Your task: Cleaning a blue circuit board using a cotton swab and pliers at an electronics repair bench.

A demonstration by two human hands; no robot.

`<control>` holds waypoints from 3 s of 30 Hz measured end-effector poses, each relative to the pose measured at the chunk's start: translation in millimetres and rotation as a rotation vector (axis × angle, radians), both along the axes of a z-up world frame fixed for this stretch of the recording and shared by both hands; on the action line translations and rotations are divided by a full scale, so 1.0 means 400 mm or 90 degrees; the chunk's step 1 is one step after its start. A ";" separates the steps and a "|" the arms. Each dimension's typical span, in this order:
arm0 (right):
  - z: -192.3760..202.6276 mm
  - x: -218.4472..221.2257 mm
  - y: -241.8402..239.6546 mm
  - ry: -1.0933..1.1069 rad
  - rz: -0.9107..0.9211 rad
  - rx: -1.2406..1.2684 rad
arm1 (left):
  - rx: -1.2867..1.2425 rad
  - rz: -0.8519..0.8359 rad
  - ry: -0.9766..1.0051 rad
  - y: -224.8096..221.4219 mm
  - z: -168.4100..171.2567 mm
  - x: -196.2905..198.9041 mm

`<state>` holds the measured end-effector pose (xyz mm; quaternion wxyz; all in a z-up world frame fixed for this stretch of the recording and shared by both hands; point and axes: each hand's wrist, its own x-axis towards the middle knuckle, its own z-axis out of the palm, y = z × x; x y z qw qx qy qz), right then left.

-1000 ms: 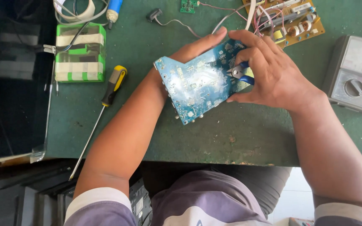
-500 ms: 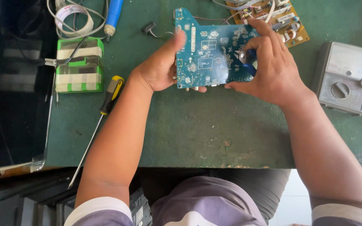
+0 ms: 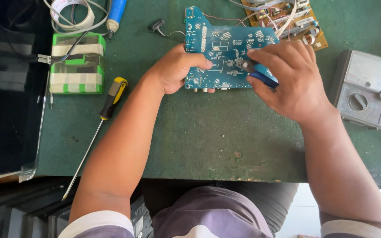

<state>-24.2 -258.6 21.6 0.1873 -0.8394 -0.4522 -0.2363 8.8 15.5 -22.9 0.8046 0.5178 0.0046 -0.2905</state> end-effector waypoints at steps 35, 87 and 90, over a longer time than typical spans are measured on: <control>-0.035 -0.014 0.024 0.010 -0.044 -0.064 | 0.019 -0.027 -0.063 -0.001 -0.009 0.002; 0.021 0.037 -0.131 0.014 -0.334 0.103 | 0.012 -0.033 -0.032 -0.017 -0.005 0.005; 0.028 0.061 -0.192 0.121 -0.492 0.049 | 0.049 -0.017 -0.007 -0.019 0.025 -0.003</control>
